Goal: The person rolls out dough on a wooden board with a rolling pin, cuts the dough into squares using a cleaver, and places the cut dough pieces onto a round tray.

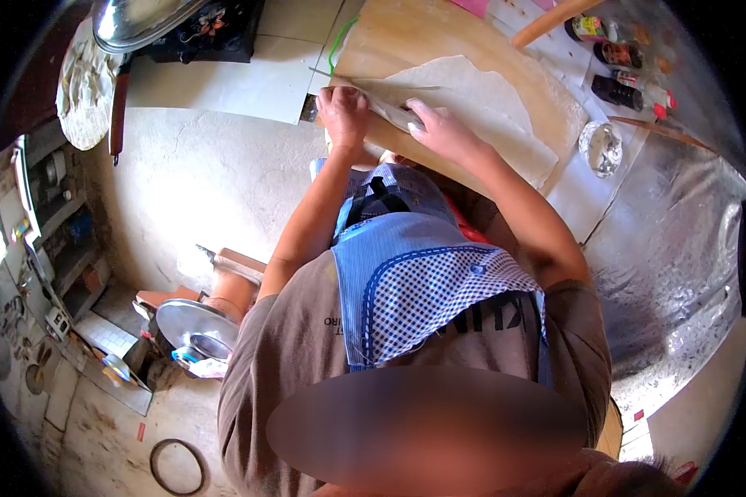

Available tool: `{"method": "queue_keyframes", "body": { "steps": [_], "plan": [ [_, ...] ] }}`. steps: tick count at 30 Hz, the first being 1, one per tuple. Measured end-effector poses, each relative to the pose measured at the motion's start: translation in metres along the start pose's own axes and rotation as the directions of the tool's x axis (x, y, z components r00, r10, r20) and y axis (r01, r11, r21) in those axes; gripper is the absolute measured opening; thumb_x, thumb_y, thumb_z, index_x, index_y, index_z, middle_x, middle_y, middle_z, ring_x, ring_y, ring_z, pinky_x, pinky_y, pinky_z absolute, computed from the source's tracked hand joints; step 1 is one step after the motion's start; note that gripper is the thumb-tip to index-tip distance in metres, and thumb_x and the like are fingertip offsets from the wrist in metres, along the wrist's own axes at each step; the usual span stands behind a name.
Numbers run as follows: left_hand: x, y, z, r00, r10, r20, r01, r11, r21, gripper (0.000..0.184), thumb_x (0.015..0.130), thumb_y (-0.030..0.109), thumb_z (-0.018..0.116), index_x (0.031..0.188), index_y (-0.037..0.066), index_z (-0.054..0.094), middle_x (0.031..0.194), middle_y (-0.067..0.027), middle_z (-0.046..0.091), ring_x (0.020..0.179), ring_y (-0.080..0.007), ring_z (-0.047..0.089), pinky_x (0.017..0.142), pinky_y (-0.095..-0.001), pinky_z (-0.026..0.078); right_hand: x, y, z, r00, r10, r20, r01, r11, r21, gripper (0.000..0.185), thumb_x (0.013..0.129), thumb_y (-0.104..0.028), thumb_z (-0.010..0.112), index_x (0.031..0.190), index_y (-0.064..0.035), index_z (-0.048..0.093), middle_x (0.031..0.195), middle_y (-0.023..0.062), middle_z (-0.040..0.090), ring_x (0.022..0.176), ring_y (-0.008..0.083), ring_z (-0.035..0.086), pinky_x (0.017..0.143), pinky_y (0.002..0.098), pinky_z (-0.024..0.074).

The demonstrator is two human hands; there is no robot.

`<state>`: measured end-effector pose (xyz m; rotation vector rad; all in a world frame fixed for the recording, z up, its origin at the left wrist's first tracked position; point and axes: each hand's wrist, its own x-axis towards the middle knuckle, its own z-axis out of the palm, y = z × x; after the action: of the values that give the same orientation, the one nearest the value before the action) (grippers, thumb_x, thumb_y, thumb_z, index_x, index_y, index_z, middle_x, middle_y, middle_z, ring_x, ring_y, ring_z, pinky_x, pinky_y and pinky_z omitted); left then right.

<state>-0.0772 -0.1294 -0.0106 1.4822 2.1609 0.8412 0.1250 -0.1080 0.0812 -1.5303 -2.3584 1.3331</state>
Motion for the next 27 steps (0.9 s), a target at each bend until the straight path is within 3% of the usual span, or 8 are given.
{"method": "queue_keyframes", "body": {
  "steps": [2,5,8,11,18,27],
  "plan": [
    [0.000,-0.003,0.001,0.999,0.041,-0.014,-0.040,0.998,0.048,0.025,0.072,0.018,0.075,0.093,0.007,0.067,0.100,-0.0147,0.058,0.100,-0.0362,0.054,0.088,-0.0457,0.045,0.004,0.001,0.005,0.996,-0.043,-0.078,0.048,0.997,0.060,0.041,0.089,-0.022,0.059,0.126,-0.0055,0.050,0.092,0.0287,0.065,0.089,0.0472,0.063,0.080,0.0549,0.0495],
    [0.000,-0.005,0.002,0.999,0.039,-0.025,-0.038,0.999,0.036,0.017,0.073,0.015,0.074,0.087,0.008,0.068,0.099,-0.0131,0.059,0.096,-0.0335,0.057,0.085,-0.0429,0.048,0.009,0.007,0.011,0.991,-0.052,-0.121,0.066,0.991,0.116,0.042,0.089,-0.022,0.059,0.126,-0.0046,0.050,0.096,0.0300,0.065,0.092,0.0476,0.063,0.081,0.0545,0.0495],
    [-0.002,-0.010,-0.001,0.999,0.048,-0.007,-0.048,0.997,-0.063,0.013,0.074,0.012,0.073,0.085,0.008,0.068,0.098,-0.0125,0.059,0.092,-0.0315,0.059,0.081,-0.0404,0.050,0.010,0.015,0.015,0.991,0.000,-0.131,0.022,0.987,0.162,0.042,0.088,-0.022,0.061,0.124,-0.0032,0.052,0.097,0.0299,0.065,0.093,0.0473,0.063,0.082,0.0537,0.0500],
    [0.001,-0.012,-0.007,0.995,0.088,0.036,-0.087,0.996,-0.036,0.016,0.075,0.012,0.073,0.089,0.007,0.068,0.099,-0.0123,0.058,0.092,-0.0307,0.059,0.082,-0.0396,0.050,0.009,0.011,0.006,0.993,0.060,-0.098,-0.032,0.965,0.262,0.042,0.087,-0.023,0.062,0.122,-0.0022,0.053,0.097,0.0295,0.065,0.093,0.0470,0.063,0.082,0.0526,0.0508],
    [0.006,0.011,-0.013,0.993,0.022,0.118,-0.029,0.998,0.054,0.034,0.069,0.022,0.079,0.096,0.007,0.066,0.100,-0.0143,0.056,0.101,-0.0347,0.053,0.089,-0.0441,0.044,0.008,0.019,0.012,0.985,0.012,-0.171,0.021,0.982,0.188,0.042,0.088,-0.024,0.061,0.122,-0.0016,0.053,0.094,0.0296,0.065,0.091,0.0458,0.064,0.080,0.0499,0.0521],
    [0.007,-0.001,-0.003,0.994,0.068,0.081,-0.074,0.995,0.071,0.023,0.074,0.022,0.076,0.090,0.007,0.069,0.097,-0.0135,0.058,0.099,-0.0339,0.054,0.088,-0.0431,0.045,0.008,0.008,0.003,0.999,0.002,-0.042,0.003,0.992,0.124,0.045,0.089,-0.026,0.059,0.127,-0.0045,0.050,0.096,0.0295,0.065,0.092,0.0460,0.063,0.082,0.0505,0.0514]
  ]
}}
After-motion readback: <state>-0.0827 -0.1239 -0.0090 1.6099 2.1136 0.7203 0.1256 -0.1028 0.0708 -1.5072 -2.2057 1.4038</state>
